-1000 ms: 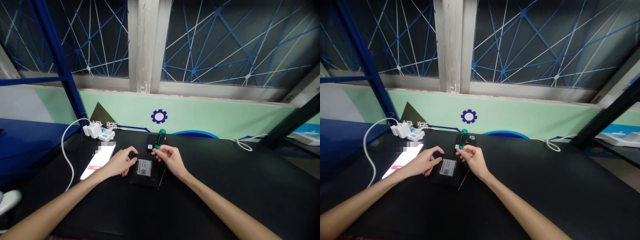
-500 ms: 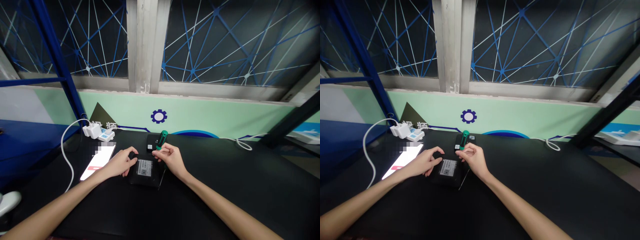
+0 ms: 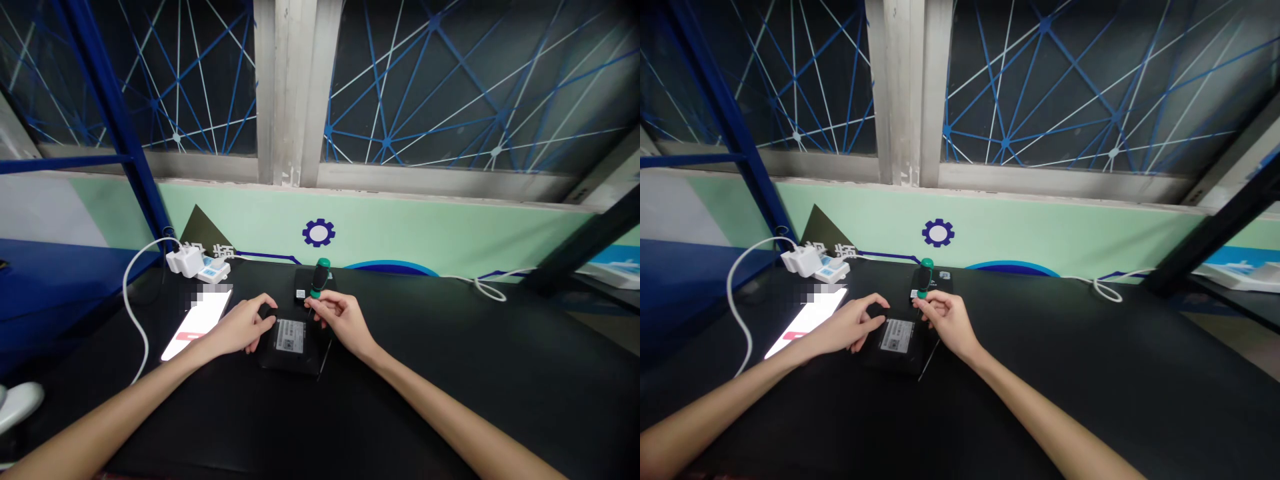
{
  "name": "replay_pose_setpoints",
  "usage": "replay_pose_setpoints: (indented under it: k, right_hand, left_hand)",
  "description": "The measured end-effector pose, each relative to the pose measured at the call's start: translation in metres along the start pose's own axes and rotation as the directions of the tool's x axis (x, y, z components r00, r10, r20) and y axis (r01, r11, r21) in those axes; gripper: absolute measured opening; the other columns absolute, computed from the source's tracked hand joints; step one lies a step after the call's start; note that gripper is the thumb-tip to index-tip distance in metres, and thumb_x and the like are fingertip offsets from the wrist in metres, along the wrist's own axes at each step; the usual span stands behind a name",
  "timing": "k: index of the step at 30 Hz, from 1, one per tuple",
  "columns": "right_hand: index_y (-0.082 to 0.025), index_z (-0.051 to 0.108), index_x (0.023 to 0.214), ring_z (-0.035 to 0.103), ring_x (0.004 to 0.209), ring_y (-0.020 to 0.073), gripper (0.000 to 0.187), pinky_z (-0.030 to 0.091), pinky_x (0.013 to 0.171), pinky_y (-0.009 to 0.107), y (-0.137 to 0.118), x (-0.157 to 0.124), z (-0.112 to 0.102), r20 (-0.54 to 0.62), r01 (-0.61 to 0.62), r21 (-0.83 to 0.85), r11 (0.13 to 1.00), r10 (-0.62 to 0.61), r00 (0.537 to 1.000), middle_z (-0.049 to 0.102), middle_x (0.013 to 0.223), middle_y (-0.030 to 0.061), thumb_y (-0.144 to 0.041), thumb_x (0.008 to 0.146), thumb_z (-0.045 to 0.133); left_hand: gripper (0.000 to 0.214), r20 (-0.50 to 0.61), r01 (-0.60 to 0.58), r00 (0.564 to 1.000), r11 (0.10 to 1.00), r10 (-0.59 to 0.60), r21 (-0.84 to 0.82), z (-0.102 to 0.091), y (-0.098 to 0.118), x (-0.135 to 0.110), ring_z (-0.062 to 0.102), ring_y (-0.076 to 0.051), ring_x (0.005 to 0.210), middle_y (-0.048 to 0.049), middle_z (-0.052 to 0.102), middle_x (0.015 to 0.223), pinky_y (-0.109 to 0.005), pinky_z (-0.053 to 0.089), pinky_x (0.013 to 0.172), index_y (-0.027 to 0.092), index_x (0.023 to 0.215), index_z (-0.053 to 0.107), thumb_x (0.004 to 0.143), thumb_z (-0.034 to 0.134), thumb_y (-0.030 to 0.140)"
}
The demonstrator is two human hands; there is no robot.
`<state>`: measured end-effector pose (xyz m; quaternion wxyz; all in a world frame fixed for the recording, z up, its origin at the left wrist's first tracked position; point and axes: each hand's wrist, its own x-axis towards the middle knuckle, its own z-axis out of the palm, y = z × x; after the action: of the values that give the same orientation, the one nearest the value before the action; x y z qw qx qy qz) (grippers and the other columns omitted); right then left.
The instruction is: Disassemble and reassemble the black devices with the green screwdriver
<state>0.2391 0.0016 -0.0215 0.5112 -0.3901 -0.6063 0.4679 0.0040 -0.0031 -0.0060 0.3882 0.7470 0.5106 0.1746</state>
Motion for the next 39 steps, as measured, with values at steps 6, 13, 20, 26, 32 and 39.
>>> replay_pose_setpoints:
  k: [6, 13, 20, 26, 32, 39]
  right_hand:
    - [-0.017, 0.072, 0.079, 0.050, 0.048, 0.0098, 0.034, 0.043, 0.044, 0.022, 0.0008, 0.0009, 0.0014, 0.003, 0.015, -0.020, 1.000, -0.015, 1.000, 0.055, 0.056, -0.0034, -0.050, 0.077, 0.077]
    - [-0.018, 0.062, 0.071, 0.060, 0.053, 0.0143, 0.040, 0.048, 0.046, 0.023, 0.0011, 0.0028, 0.0010, -0.079, -0.034, 0.084, 0.996, 0.041, 0.996, 0.069, 0.063, 0.0018, -0.045, 0.061, 0.090]
    - [-0.017, 0.068, 0.077, 0.061, 0.056, 0.0133, 0.036, 0.046, 0.047, 0.022, -0.0008, -0.0007, -0.0003, -0.021, -0.042, 0.050, 0.998, 0.043, 0.999, 0.077, 0.080, 0.0087, -0.049, 0.071, 0.082]
    - [-0.017, 0.068, 0.078, 0.050, 0.050, 0.0098, 0.035, 0.039, 0.044, 0.021, 0.0009, -0.0011, -0.0008, 0.005, -0.006, -0.017, 1.000, 0.006, 1.000, 0.063, 0.063, -0.0001, -0.051, 0.078, 0.076]
    - [-0.017, 0.059, 0.064, 0.042, 0.045, 0.0076, 0.041, 0.036, 0.044, 0.022, 0.0014, 0.0005, -0.0001, -0.024, 0.009, -0.031, 0.999, -0.010, 1.000, 0.048, 0.051, -0.0052, -0.051, 0.074, 0.079]
    - [-0.019, 0.058, 0.072, 0.056, 0.050, 0.0128, 0.044, 0.044, 0.045, 0.023, 0.0000, 0.0003, -0.0001, -0.073, -0.041, 0.070, 0.997, 0.047, 0.996, 0.068, 0.062, 0.0010, -0.047, 0.061, 0.089]
  left_hand:
    - [0.039, -0.004, -0.005, 1.000, 1.000, 0.005, 0.007, 0.0002, 0.0023, -0.0005, 0.054, -0.015, 0.038, 0.0073, 0.058, 0.045, -0.019, 0.039, 0.041, 0.020, 0.121, 0.049, 0.093, 0.049, 0.047]
    - [0.038, -0.009, -0.020, 1.000, 1.000, 0.020, 0.005, 0.0007, -0.0010, 0.0012, 0.055, -0.015, 0.038, 0.0077, 0.057, 0.045, -0.020, 0.039, 0.042, 0.020, 0.120, 0.049, 0.093, 0.048, 0.047]
    - [0.035, -0.006, -0.012, 1.000, 1.000, 0.012, 0.002, 0.0006, 0.0002, 0.0016, 0.053, -0.015, 0.037, 0.0076, 0.057, 0.044, -0.019, 0.039, 0.040, 0.020, 0.119, 0.049, 0.094, 0.048, 0.045]
    - [0.037, -0.002, -0.013, 1.000, 1.000, 0.013, 0.005, -0.0001, 0.0012, -0.0002, 0.054, -0.015, 0.038, 0.0074, 0.057, 0.045, -0.019, 0.039, 0.041, 0.020, 0.120, 0.049, 0.094, 0.049, 0.046]
    - [0.037, -0.005, -0.015, 1.000, 1.000, 0.015, 0.004, 0.0003, 0.0004, 0.0000, 0.054, -0.015, 0.038, 0.0077, 0.058, 0.045, -0.019, 0.039, 0.041, 0.021, 0.120, 0.049, 0.093, 0.048, 0.047]
    - [0.035, -0.008, -0.013, 1.000, 1.000, 0.013, 0.003, 0.0009, -0.0018, 0.0010, 0.056, -0.015, 0.039, 0.0079, 0.058, 0.046, -0.020, 0.040, 0.041, 0.022, 0.119, 0.048, 0.093, 0.047, 0.046]
